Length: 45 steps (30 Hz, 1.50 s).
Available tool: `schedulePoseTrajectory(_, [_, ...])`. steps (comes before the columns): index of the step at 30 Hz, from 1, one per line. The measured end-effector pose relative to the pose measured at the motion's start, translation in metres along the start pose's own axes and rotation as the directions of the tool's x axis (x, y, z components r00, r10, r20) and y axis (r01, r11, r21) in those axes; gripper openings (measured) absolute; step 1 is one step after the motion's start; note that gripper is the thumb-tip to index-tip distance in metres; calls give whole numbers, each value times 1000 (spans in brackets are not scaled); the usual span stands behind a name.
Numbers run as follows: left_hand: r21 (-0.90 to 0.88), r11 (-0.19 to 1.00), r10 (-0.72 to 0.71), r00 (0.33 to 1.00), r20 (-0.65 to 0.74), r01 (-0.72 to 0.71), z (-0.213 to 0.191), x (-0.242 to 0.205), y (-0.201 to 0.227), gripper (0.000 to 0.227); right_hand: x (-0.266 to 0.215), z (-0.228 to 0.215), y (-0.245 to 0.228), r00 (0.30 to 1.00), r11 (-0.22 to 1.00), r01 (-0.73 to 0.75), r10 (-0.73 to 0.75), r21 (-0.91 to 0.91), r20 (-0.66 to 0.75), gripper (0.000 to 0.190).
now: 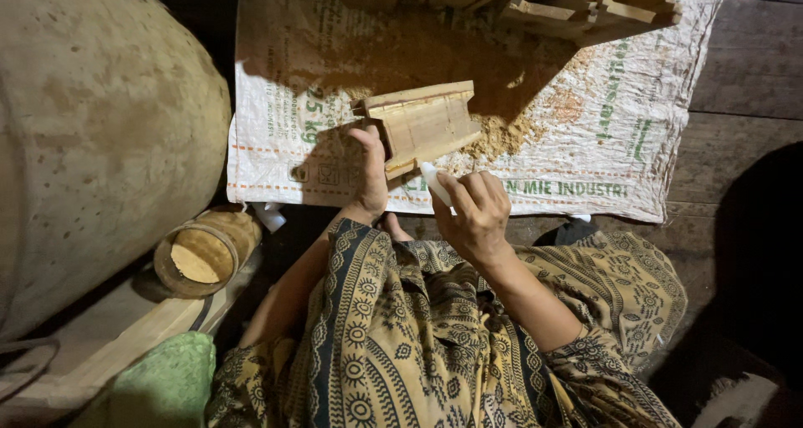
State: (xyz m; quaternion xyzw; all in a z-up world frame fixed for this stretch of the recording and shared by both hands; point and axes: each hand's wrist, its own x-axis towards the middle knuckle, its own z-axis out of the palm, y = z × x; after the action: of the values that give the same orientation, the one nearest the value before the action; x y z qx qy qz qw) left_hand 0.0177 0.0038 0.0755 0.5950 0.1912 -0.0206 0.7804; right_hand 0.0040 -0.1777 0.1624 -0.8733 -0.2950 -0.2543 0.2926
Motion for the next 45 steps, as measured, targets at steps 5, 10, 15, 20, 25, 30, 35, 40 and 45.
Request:
schedulePoseTrajectory(5, [-111,994,5,999,-41,-10,-30,17,-44,70,-11,4,8,1000,1000,-30,30,-4,-1,17])
schedulePoseTrajectory(10, [64,996,59,998,-27,-57,-24,8,-37,59,-6,0,9,999,999,-38,38,-25,5,18])
schedulePoseTrajectory(15, [43,996,75,997,-17,-75,-34,17,-57,58,-21,8,18,995,993,-94,95,-72,12,18])
schedulePoseTrajectory(20, [11,995,99,995,-4,-99,-46,25,-76,57,-22,6,26,998,995,-65,64,-69,-14,17])
schedulePoseTrajectory(25, [-14,993,117,993,4,-116,-53,35,-95,56,-28,7,33,997,995,-75,75,-71,-7,18])
schedulePoseTrajectory(30, [-37,990,134,991,13,-133,-64,43,-114,57,-32,7,38,995,993,-103,103,-59,-11,17])
schedulePoseTrajectory(35, [49,987,154,988,2,-154,-77,51,-144,68,-38,11,48,994,990,-111,109,-89,-28,15])
schedulePoseTrajectory(40, [37,990,135,991,-7,-135,-58,37,-109,67,-26,2,43,992,988,-128,126,-87,-29,16])
schedulePoseTrajectory(45, [-6,992,126,992,-8,-127,-59,40,-121,65,-24,-2,47,991,986,-134,134,-94,-15,18])
